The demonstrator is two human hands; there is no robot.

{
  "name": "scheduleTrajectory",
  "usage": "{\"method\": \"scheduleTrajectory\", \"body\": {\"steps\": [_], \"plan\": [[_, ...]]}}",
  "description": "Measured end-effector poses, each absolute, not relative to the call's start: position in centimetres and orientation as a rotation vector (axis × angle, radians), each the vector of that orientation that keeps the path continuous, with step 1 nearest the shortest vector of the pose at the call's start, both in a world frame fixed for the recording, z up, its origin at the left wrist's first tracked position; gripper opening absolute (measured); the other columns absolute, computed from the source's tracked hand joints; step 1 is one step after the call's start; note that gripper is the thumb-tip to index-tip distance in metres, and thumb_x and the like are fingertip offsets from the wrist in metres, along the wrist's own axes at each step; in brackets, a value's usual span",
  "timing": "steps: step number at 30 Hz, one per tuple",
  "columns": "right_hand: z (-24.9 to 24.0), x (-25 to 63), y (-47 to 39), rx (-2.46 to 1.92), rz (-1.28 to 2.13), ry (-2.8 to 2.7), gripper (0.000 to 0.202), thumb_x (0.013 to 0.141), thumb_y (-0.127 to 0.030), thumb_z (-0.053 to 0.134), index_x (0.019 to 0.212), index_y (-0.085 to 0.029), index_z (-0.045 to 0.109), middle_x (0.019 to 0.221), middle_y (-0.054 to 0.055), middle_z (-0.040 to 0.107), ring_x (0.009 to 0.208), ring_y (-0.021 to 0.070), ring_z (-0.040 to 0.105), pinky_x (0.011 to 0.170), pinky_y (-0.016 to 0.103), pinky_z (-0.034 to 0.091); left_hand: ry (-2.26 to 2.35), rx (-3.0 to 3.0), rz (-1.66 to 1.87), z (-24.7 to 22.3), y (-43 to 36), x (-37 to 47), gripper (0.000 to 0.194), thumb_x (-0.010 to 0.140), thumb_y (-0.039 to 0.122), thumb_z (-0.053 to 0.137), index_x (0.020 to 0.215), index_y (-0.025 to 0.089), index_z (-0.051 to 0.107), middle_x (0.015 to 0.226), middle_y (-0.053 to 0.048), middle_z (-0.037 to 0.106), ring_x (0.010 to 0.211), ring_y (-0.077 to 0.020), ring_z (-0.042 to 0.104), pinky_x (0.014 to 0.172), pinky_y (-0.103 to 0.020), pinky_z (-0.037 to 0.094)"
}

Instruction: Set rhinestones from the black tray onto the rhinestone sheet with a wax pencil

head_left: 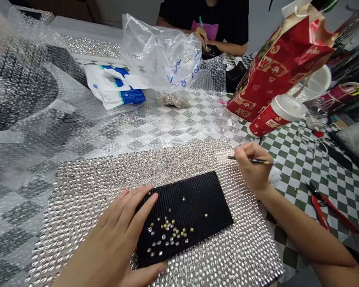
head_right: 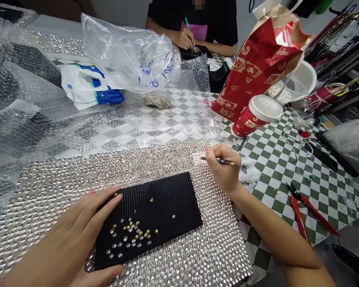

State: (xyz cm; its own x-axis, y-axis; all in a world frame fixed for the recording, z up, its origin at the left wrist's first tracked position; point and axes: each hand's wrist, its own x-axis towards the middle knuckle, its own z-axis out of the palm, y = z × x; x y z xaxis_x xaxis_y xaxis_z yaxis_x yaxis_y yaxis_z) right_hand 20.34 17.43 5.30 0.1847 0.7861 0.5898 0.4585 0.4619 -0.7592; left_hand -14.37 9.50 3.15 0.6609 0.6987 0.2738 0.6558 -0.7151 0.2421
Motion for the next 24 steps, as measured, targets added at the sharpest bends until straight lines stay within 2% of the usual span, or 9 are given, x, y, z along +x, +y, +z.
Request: {"method": "scheduleTrajectory", "body": {"steps": [4, 5, 9, 12, 19, 24], "plan": [[7.7, 18.6, 15.1, -1.086, 0.420, -1.401, 0.043, 0.096, -0.016, 0.066, 0.061, -0.024, 0.041, 0.061, -0.003, 0.049, 0.055, 0.0124, 0.049, 0.050, 0.030, 0.039, 1.082, 2.837, 0.492, 4.1, 9.8, -13.9, 0.092, 0.086, 0.061, 0.064, 0.152, 0.001, 0.040, 0.156, -0.021, 0.040, 0.146, -0.0367, 0.033, 0.132, -0.041, 0.004], [8.2, 17.8, 14.2, -1.088, 0.514, -1.431, 0.042, 0.097, -0.015, 0.064, 0.062, -0.024, 0.042, 0.062, -0.003, 0.052, 0.055, 0.0124, 0.051, 0.050, 0.029, 0.040, 1.079, 2.853, 0.473, 4.4, 9.9, -13.8, 0.094, 0.084, 0.062, 0.065, 0.151, 0.001, 0.040, 0.155, -0.022, 0.040, 0.145, -0.0378, 0.034, 0.132, -0.043, 0.007], [8.8, 14.3, 11.0, -0.942, 1.040, -1.780, 0.036, 0.091, -0.006, 0.064, 0.066, -0.023, 0.043, 0.064, -0.005, 0.060, 0.054, 0.0088, 0.055, 0.049, 0.023, 0.042, 1.080, 2.866, 0.450, 4.8, 10.0, -13.6, 0.103, 0.079, 0.066, 0.068, 0.152, 0.001, 0.036, 0.151, -0.025, 0.042, 0.139, -0.0421, 0.039, 0.121, -0.055, 0.034], [7.8, 12.9, 10.3, -0.901, 1.101, -1.932, 0.038, 0.090, -0.006, 0.063, 0.066, -0.023, 0.039, 0.061, -0.005, 0.058, 0.053, 0.0073, 0.053, 0.048, 0.021, 0.038, 1.086, 2.858, 0.441, 4.7, 9.9, -13.6, 0.105, 0.079, 0.068, 0.067, 0.153, 0.002, 0.034, 0.152, -0.025, 0.041, 0.140, -0.0423, 0.037, 0.118, -0.057, 0.038], [7.1, 12.7, 10.3, -0.896, 1.018, -1.992, 0.036, 0.092, -0.006, 0.059, 0.066, -0.023, 0.039, 0.062, -0.004, 0.058, 0.054, 0.0079, 0.054, 0.050, 0.021, 0.039, 1.091, 2.869, 0.446, 4.5, 10.0, -13.5, 0.105, 0.079, 0.067, 0.068, 0.153, 0.001, 0.034, 0.152, -0.024, 0.041, 0.141, -0.0408, 0.037, 0.121, -0.055, 0.034], [8.6, 14.7, 11.6, -0.967, 0.995, -1.699, 0.038, 0.090, -0.005, 0.061, 0.064, -0.022, 0.038, 0.062, -0.005, 0.057, 0.052, 0.0077, 0.053, 0.048, 0.021, 0.041, 1.092, 2.846, 0.503, 4.4, 9.9, -13.6, 0.098, 0.081, 0.062, 0.066, 0.152, 0.001, 0.038, 0.155, -0.022, 0.040, 0.145, -0.0373, 0.034, 0.131, -0.045, 0.011]]}}
